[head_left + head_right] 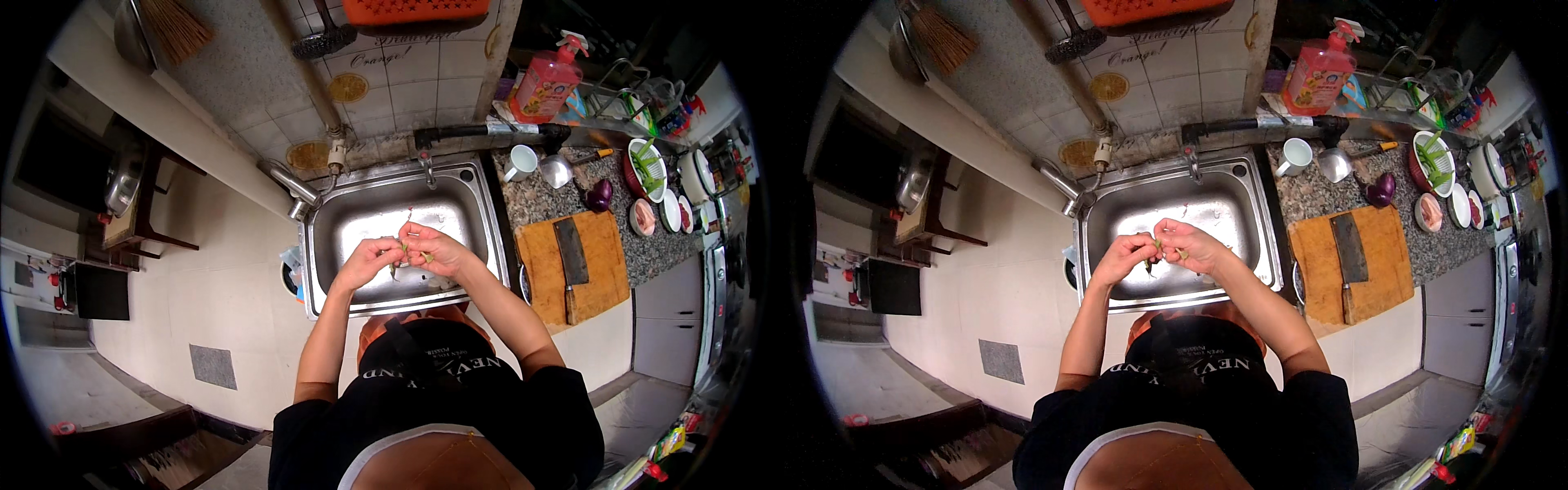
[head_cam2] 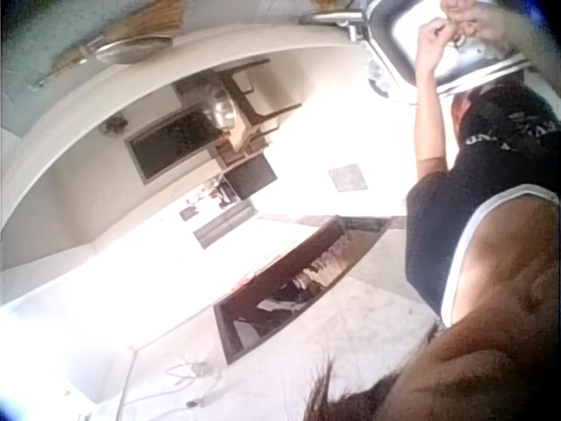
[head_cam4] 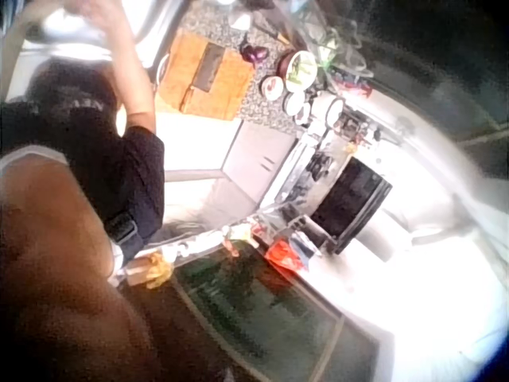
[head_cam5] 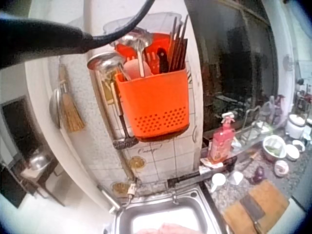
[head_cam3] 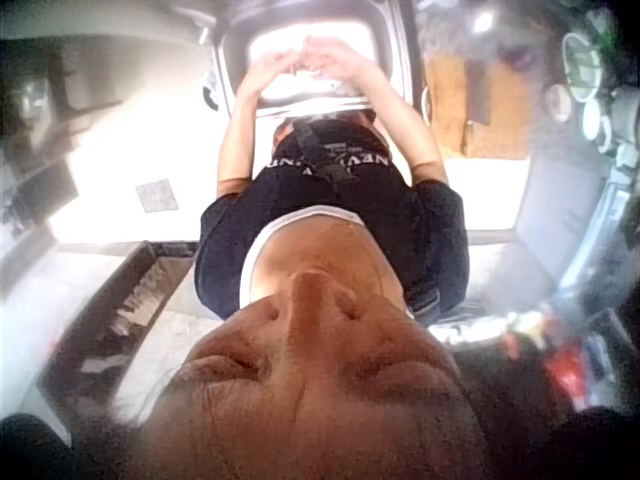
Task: The person adds powder to a bowl of sliced meat using a spoon, pours liquid from a bottle, and mixes the contents by hand. The person then rinses eggplants under running water in a sink and removes their stems by hand.
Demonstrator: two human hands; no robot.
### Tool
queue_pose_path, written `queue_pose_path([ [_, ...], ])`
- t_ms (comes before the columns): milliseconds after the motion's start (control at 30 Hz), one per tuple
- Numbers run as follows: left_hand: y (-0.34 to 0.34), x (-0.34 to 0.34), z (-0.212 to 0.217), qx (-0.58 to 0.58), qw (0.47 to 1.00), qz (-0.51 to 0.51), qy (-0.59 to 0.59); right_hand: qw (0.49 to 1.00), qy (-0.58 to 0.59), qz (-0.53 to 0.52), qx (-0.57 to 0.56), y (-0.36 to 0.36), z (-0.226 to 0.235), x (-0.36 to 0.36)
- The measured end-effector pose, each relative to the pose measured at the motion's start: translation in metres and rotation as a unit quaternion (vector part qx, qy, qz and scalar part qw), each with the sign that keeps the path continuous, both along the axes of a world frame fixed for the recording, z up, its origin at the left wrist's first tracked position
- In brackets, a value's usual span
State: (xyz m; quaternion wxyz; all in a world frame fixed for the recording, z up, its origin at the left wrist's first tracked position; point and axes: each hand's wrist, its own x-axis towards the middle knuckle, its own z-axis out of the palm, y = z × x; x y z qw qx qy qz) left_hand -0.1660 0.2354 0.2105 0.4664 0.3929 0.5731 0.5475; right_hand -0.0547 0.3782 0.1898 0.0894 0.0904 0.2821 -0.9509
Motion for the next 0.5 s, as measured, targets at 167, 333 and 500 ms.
queue_pose_path([
  [167,0.005,0.01,-0.02,0.011,0.992,0.125,0.036,0.944,0.01,-0.193,0.268,-0.017,-0.003,-0.008],
  [333,0.013,0.019,-0.029,0.022,0.977,0.21,0.034,0.726,0.058,-0.271,0.629,-0.018,0.004,-0.002],
  [500,0.012,0.019,-0.029,-0.018,0.975,0.213,-0.068,0.641,0.119,-0.265,0.71,-0.014,0.015,-0.001],
])
